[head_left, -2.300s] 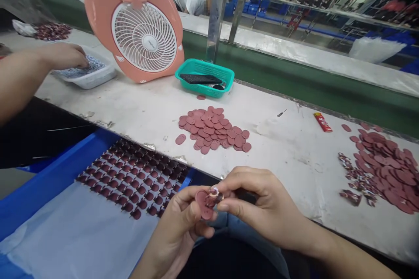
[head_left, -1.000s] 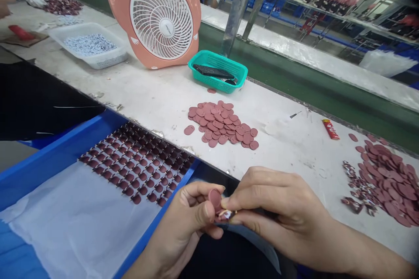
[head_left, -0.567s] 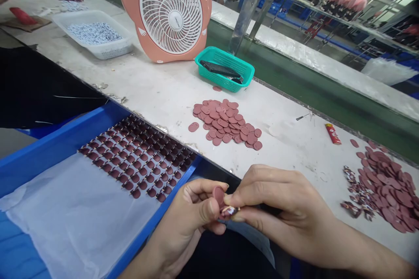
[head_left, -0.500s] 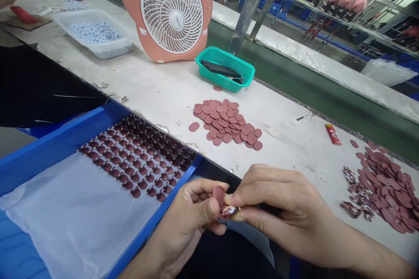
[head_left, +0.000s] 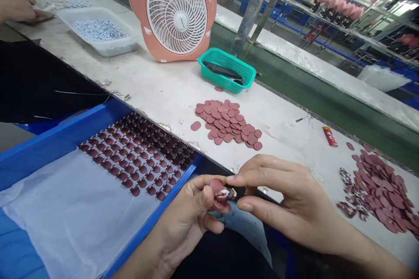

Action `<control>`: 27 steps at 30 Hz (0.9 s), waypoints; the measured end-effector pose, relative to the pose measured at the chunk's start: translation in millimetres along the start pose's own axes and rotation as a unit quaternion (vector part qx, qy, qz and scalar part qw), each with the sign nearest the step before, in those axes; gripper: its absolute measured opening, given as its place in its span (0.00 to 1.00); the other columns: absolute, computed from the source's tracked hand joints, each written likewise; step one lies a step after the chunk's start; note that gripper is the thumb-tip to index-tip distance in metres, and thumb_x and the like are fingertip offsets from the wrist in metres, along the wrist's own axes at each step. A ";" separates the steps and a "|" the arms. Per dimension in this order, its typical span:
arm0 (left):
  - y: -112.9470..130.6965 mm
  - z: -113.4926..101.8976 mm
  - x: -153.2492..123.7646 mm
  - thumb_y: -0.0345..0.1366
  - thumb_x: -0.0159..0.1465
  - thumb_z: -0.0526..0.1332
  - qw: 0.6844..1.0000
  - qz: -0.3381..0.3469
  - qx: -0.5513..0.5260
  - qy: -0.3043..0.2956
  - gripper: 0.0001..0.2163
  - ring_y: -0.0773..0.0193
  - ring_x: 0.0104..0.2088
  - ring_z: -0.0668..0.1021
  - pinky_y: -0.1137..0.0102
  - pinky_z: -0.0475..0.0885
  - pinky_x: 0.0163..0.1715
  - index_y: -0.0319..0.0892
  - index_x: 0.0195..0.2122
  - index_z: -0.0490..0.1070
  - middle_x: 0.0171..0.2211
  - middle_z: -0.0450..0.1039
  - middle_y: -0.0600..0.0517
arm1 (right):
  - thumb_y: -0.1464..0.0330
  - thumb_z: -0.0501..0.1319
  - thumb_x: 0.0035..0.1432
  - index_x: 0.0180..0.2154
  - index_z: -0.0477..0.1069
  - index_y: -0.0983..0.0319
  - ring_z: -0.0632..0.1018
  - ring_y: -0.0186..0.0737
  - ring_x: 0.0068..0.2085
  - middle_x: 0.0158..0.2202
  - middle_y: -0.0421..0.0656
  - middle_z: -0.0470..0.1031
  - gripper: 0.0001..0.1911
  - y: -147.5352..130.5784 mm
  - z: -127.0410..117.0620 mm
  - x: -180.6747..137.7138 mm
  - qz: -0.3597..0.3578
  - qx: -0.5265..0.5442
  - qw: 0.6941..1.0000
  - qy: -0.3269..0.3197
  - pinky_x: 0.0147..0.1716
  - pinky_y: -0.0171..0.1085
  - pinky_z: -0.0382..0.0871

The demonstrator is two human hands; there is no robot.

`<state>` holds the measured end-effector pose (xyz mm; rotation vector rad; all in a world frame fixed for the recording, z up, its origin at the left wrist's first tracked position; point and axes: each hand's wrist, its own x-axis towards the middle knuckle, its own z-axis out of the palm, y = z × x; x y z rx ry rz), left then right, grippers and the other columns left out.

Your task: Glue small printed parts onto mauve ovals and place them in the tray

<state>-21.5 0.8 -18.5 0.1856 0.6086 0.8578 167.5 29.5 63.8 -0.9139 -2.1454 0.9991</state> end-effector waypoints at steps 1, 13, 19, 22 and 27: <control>0.0 -0.5 -0.1 0.48 0.44 0.80 1.000 0.001 0.000 -0.004 0.18 0.68 0.25 0.78 0.81 0.74 0.18 0.43 0.31 0.84 0.25 0.75 0.52 | 0.75 0.67 0.65 0.50 0.77 0.60 0.79 0.33 0.38 0.40 0.42 0.78 0.13 0.9 1.2 -0.2 -0.003 -0.001 1.000 0.000 0.38 0.30 0.75; 3.7 0.6 -1.2 0.50 0.44 0.79 1.000 0.011 0.017 0.017 0.22 0.68 0.26 0.77 0.80 0.75 0.18 0.44 0.37 0.84 0.26 0.76 0.52 | 0.73 0.67 0.65 0.48 0.79 0.61 0.79 0.31 0.37 0.37 0.41 0.79 0.09 6.9 7.8 2.7 -0.004 0.017 1.000 0.008 0.37 0.29 0.74; 1.8 -6.1 -1.1 0.48 0.44 0.80 0.983 0.117 0.060 0.127 0.24 0.67 0.29 0.76 0.78 0.75 0.19 0.44 0.41 0.81 0.35 0.76 0.52 | 0.74 0.66 0.64 0.45 0.77 0.63 0.77 0.36 0.35 0.35 0.44 0.78 0.07 19.9 31.2 3.5 -0.064 -0.161 0.974 0.146 0.33 0.34 0.74; -0.9 -6.5 -0.9 0.43 0.44 0.81 0.958 0.194 0.100 0.188 0.19 0.68 0.26 0.73 0.77 0.73 0.18 0.43 0.33 0.79 0.28 0.72 0.56 | 0.76 0.65 0.64 0.48 0.75 0.64 0.75 0.38 0.32 0.32 0.45 0.78 0.10 28.7 51.8 3.4 -0.122 -0.276 0.932 0.201 0.30 0.37 0.74; -1.6 -6.4 -1.5 0.40 0.45 0.81 0.933 0.259 0.120 0.217 0.16 0.68 0.26 0.74 0.76 0.72 0.20 0.44 0.31 0.79 0.28 0.75 0.56 | 0.75 0.64 0.64 0.52 0.73 0.68 0.75 0.40 0.29 0.33 0.47 0.80 0.15 41.7 77.5 4.2 -0.186 -0.341 0.896 0.215 0.26 0.38 0.72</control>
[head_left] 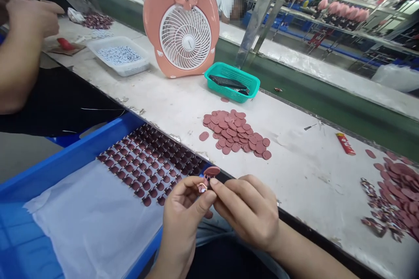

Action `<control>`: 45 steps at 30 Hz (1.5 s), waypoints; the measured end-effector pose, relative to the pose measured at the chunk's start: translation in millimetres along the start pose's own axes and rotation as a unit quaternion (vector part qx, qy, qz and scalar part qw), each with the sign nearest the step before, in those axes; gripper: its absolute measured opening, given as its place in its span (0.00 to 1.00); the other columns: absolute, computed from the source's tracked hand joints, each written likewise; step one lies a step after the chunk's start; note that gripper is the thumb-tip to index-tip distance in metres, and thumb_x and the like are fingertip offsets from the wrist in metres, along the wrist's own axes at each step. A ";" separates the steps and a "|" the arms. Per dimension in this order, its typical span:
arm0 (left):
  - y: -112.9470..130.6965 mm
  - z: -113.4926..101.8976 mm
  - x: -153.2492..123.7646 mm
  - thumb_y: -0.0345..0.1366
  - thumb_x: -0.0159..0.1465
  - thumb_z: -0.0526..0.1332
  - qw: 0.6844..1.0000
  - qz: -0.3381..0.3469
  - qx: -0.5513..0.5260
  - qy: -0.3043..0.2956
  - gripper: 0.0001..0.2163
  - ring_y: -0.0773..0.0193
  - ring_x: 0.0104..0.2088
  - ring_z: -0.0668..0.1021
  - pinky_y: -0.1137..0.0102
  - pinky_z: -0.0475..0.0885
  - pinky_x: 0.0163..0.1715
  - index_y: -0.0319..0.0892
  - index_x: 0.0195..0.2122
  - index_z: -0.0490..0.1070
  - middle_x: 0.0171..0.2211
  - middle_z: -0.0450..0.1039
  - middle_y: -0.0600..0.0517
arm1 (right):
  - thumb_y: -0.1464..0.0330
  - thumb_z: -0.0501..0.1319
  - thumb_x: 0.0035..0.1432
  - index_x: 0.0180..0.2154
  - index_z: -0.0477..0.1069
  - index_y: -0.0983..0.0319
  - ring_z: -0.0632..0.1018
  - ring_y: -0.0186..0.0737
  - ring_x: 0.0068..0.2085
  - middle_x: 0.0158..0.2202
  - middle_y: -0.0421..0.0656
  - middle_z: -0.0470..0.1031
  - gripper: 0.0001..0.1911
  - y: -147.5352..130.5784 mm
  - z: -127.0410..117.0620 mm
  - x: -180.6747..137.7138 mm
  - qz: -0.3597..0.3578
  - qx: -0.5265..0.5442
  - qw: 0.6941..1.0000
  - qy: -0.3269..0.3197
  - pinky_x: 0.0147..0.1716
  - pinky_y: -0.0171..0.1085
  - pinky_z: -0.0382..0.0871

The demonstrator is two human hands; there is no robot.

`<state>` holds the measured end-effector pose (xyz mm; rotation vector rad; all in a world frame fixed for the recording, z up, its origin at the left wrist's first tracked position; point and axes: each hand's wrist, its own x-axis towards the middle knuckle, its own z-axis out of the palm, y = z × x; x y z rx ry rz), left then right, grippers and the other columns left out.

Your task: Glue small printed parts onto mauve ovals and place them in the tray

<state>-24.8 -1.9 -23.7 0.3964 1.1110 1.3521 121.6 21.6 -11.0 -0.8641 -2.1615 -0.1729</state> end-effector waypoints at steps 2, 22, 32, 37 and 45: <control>0.2 -1.7 -0.5 0.41 0.47 0.80 1.000 0.002 0.005 0.014 0.15 0.67 0.28 0.75 0.75 0.73 0.22 0.44 0.31 0.79 0.31 0.77 0.55 | 0.75 0.64 0.64 0.51 0.73 0.68 0.74 0.39 0.29 0.33 0.47 0.80 0.13 -1.1 7.3 -0.7 0.003 0.010 1.000 0.002 0.26 0.38 0.71; -21.9 -205.6 35.6 0.51 0.59 0.65 0.794 0.000 0.595 0.127 0.15 0.51 0.36 0.80 0.59 0.73 0.41 0.47 0.39 0.82 0.39 0.83 0.48 | 0.84 0.66 0.58 0.46 0.76 0.69 0.74 0.39 0.29 0.29 0.46 0.76 0.14 5.5 -16.1 -58.4 0.059 0.055 0.997 -0.020 0.26 0.37 0.72; -47.5 -210.5 61.5 0.44 0.69 0.59 0.669 -0.109 0.733 0.051 0.14 0.53 0.44 0.81 0.56 0.74 0.44 0.43 0.49 0.78 0.45 0.81 0.46 | 0.87 0.66 0.57 0.45 0.76 0.73 0.73 0.39 0.32 0.30 0.49 0.76 0.14 9.1 -15.1 -64.2 0.062 0.063 0.996 -0.025 0.28 0.38 0.72; -50.6 -208.3 63.3 0.46 0.70 0.58 0.648 -0.120 0.751 0.040 0.16 0.54 0.45 0.81 0.54 0.74 0.45 0.42 0.50 0.76 0.47 0.80 0.46 | 0.86 0.66 0.58 0.45 0.76 0.72 0.74 0.38 0.32 0.30 0.48 0.76 0.13 12.1 -16.1 -66.6 0.071 0.051 0.996 -0.030 0.27 0.38 0.72; -43.3 -204.4 60.6 0.47 0.67 0.57 0.644 -0.108 0.755 0.057 0.16 0.46 0.45 0.83 0.59 0.74 0.38 0.48 0.47 0.80 0.47 0.83 0.46 | 0.84 0.67 0.56 0.47 0.77 0.66 0.76 0.37 0.33 0.32 0.45 0.77 0.17 22.0 -23.4 -73.1 0.108 0.036 0.993 -0.017 0.31 0.36 0.73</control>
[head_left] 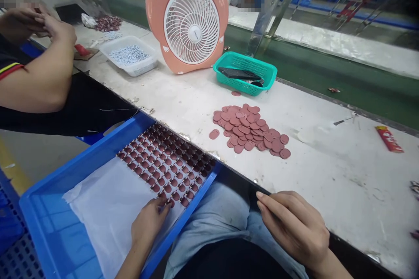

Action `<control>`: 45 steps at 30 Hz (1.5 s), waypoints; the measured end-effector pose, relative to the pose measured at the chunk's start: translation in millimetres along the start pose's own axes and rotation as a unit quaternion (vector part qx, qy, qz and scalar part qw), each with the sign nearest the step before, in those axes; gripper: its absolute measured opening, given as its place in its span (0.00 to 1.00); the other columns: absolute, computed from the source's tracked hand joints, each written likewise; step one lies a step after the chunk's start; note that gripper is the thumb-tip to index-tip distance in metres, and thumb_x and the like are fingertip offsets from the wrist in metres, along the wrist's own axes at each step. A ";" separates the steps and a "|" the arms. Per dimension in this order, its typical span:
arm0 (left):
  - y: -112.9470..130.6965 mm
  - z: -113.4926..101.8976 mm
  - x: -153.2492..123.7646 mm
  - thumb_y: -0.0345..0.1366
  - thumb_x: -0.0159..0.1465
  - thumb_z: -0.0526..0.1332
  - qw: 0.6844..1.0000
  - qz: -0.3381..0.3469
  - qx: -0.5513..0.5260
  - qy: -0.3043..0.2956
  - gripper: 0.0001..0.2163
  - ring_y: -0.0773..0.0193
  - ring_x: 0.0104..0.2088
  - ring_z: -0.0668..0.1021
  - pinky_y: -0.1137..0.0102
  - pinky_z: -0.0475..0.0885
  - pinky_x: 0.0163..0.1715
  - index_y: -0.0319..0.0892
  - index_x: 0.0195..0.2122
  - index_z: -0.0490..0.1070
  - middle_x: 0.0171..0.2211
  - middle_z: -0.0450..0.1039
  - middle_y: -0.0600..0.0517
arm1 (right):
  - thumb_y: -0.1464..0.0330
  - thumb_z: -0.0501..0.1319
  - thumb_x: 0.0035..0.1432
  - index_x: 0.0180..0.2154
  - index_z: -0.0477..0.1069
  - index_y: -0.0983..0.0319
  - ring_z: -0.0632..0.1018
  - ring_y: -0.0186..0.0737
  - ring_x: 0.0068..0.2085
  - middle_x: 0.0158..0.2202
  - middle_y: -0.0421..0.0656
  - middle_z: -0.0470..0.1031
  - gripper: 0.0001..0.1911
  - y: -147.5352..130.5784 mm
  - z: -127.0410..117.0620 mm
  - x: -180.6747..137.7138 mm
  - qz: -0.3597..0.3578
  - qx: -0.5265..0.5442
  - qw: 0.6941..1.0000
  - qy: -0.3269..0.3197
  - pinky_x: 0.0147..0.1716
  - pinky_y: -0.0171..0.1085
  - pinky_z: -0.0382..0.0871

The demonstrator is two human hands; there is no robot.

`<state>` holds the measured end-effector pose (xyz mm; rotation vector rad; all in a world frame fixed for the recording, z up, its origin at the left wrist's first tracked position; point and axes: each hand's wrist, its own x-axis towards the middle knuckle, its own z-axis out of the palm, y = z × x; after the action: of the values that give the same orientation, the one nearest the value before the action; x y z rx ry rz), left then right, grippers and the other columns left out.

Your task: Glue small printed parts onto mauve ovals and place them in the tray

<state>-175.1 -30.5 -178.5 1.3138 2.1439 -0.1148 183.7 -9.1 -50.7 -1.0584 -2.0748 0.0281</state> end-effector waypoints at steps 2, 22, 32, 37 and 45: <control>7.2 -7.9 -7.3 0.50 0.68 0.56 1.000 0.005 -0.009 0.016 0.18 0.48 0.45 0.83 0.59 0.74 0.38 0.48 0.48 0.79 0.49 0.82 0.46 | 0.80 0.69 0.57 0.46 0.78 0.59 0.77 0.36 0.33 0.33 0.41 0.78 0.16 13.9 -6.8 -0.7 0.065 -0.012 0.997 0.032 0.33 0.35 0.73; 218.8 -112.3 -0.1 0.40 0.66 0.62 0.893 0.356 -0.094 0.259 0.10 0.39 0.49 0.76 0.46 0.65 0.51 0.44 0.41 0.82 0.44 0.81 0.43 | 0.60 0.65 0.65 0.49 0.71 0.63 0.77 0.44 0.46 0.47 0.45 0.75 0.16 146.2 -15.0 60.1 0.469 0.074 0.870 0.134 0.47 0.47 0.73; 195.7 -70.3 -80.1 0.40 0.64 0.68 0.789 0.383 -0.479 -0.031 0.06 0.59 0.33 0.83 0.69 0.78 0.33 0.46 0.38 0.83 0.34 0.83 0.49 | 0.54 0.73 0.52 0.39 0.67 0.60 0.67 0.29 0.20 0.29 0.36 0.73 0.23 -16.6 19.5 45.4 0.473 0.456 0.753 -0.037 0.18 0.30 0.61; 189.4 -53.7 -93.0 0.36 0.57 0.75 0.707 0.444 -0.550 0.007 0.08 0.62 0.30 0.82 0.71 0.77 0.31 0.51 0.38 0.85 0.32 0.83 0.51 | 0.54 0.69 0.57 0.37 0.64 0.59 0.64 0.26 0.18 0.24 0.32 0.66 0.20 -35.9 31.3 33.6 0.512 0.529 0.677 -0.026 0.16 0.26 0.57; 184.5 -53.3 -92.5 0.34 0.61 0.71 0.735 0.456 -0.499 0.058 0.09 0.63 0.30 0.81 0.72 0.75 0.32 0.54 0.41 0.85 0.31 0.82 0.53 | 0.56 0.74 0.53 0.39 0.65 0.59 0.63 0.24 0.19 0.27 0.35 0.72 0.23 -35.9 23.2 25.7 0.528 0.565 0.634 0.017 0.18 0.26 0.55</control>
<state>-16.4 10.3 -42.1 1.4455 1.0119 1.3397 135.4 -7.5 -37.7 -1.1470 -0.6911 1.6270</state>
